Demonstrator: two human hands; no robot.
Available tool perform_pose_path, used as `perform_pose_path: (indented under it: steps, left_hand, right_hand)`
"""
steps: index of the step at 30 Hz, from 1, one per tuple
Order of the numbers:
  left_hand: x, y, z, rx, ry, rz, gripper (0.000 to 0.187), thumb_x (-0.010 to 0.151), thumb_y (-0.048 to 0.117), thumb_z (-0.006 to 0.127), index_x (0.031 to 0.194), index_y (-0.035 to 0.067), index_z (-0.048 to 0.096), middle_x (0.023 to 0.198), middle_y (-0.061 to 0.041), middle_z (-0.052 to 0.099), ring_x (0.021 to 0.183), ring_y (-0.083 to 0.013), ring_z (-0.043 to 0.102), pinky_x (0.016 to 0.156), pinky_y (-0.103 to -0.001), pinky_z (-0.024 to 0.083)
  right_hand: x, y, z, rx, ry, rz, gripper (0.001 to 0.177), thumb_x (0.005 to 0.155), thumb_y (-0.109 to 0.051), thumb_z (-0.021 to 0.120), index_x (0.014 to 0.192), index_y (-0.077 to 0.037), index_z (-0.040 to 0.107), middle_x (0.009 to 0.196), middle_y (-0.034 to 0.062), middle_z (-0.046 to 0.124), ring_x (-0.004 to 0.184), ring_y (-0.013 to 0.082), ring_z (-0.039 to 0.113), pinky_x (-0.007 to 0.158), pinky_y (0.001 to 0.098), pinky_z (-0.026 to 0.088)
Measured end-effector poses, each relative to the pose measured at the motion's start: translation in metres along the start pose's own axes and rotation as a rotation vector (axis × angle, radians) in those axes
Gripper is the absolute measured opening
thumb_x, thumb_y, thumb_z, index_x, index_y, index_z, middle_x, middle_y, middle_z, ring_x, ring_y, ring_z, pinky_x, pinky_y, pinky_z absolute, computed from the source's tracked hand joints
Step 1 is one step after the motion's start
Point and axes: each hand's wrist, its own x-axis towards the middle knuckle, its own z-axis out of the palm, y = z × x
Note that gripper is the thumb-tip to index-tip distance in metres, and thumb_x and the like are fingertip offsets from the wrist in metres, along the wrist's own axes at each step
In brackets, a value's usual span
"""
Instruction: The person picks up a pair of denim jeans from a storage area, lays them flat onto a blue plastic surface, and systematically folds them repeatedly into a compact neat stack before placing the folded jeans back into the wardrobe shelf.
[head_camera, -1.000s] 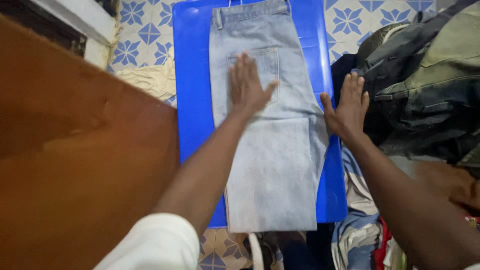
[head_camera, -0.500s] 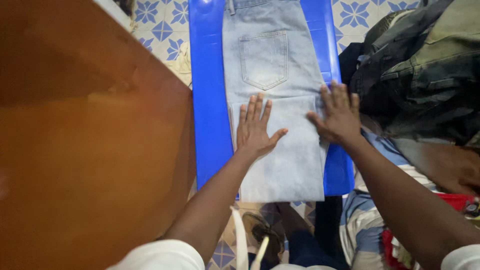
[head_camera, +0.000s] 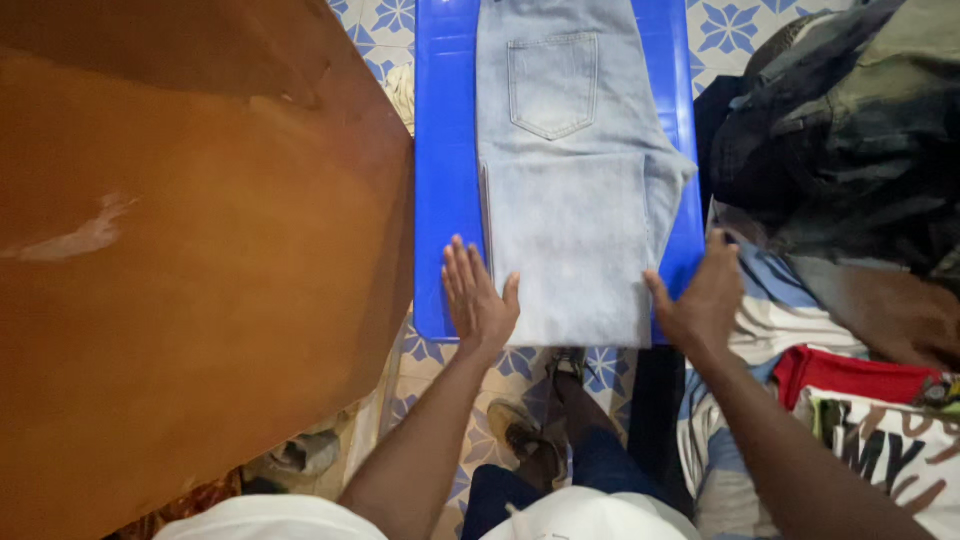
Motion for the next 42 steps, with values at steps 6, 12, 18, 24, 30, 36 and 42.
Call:
perform_pose_path:
  steps: [6,12,18,24,30,36,42]
  left_hand:
    - [-0.035,0.037,-0.029,-0.096,-0.199,-0.397,0.068,0.089,0.043,0.071,0.133,-0.005,0.053,0.142,-0.021,0.046,0.135,-0.0387,0.042,0.114,-0.050,0.034]
    - [-0.029,0.044,-0.009,-0.196,-0.242,-0.692,0.075,0.081,0.049,0.080,0.127,-0.006,0.057,0.128,-0.026,0.057,0.122,-0.0426,0.053,0.106,-0.049,0.043]
    - [-0.010,0.016,0.017,-0.823,-0.532,-0.937,0.068,0.087,0.046,0.073,0.120,-0.012,0.065,0.116,-0.024,0.070,0.098,-0.0362,0.073,0.077,-0.049,0.063]
    - [-0.014,0.023,0.010,-1.455,-0.602,-0.910,0.052,0.097,0.033,0.067,0.125,-0.010,0.061,0.114,-0.022,0.070,0.092,-0.0327,0.073,0.068,-0.040,0.066]
    - [-0.015,0.049,-0.016,-1.645,-0.711,-0.925,0.051,0.098,0.035,0.065,0.126,-0.007,0.060,0.109,-0.023,0.071,0.090,-0.0315,0.073,0.066,-0.036,0.065]
    - [-0.014,0.053,-0.047,-1.150,-0.490,-0.932,0.049,0.100,0.034,0.063,0.137,0.004,0.054,0.122,-0.015,0.067,0.108,-0.0299,0.067,0.087,-0.046,0.059]
    - [0.044,0.005,-0.035,-0.455,-0.039,0.072,0.088,0.070,-0.003,0.075,0.150,0.009,0.041,0.149,-0.020,0.052,0.137,-0.0390,0.049,0.113,-0.045,0.039]
  right_hand:
    - [-0.040,-0.081,-0.008,-0.062,-0.264,-0.238,0.104,0.083,-0.046,0.078,0.154,0.008,0.025,0.158,0.0332,0.030,0.149,0.0448,0.026,0.121,0.0531,0.022]
    - [-0.066,-0.106,-0.005,-0.118,-0.477,-0.310,0.093,0.083,-0.044,0.074,0.153,-0.003,0.028,0.163,0.0195,0.024,0.153,0.0329,0.013,0.121,0.0516,0.015]
    - [-0.070,-0.096,-0.005,-0.127,-0.425,-0.284,0.088,0.081,-0.036,0.076,0.152,-0.008,0.035,0.163,0.0162,0.029,0.154,0.0321,0.021,0.122,0.0513,0.019]
    - [-0.058,-0.090,-0.014,-0.060,-0.291,-0.315,0.085,0.075,-0.027,0.081,0.149,-0.014,0.043,0.157,0.0177,0.041,0.150,0.0350,0.032,0.119,0.0527,0.026]
    - [-0.031,-0.077,-0.047,0.011,-0.157,-0.386,0.059,0.075,-0.008,0.075,0.132,-0.023,0.071,0.131,0.0046,0.073,0.123,0.0231,0.066,0.107,0.0424,0.046]
    - [-0.005,-0.078,-0.100,-0.091,-0.017,-0.622,0.047,0.073,-0.010,0.078,0.117,-0.026,0.079,0.113,0.0009,0.078,0.100,0.0228,0.075,0.086,0.0400,0.054]
    - [0.013,-0.089,-0.155,-0.084,-0.009,-0.684,0.044,0.071,-0.012,0.080,0.112,-0.028,0.081,0.107,-0.0013,0.079,0.096,0.0230,0.074,0.081,0.0380,0.054]
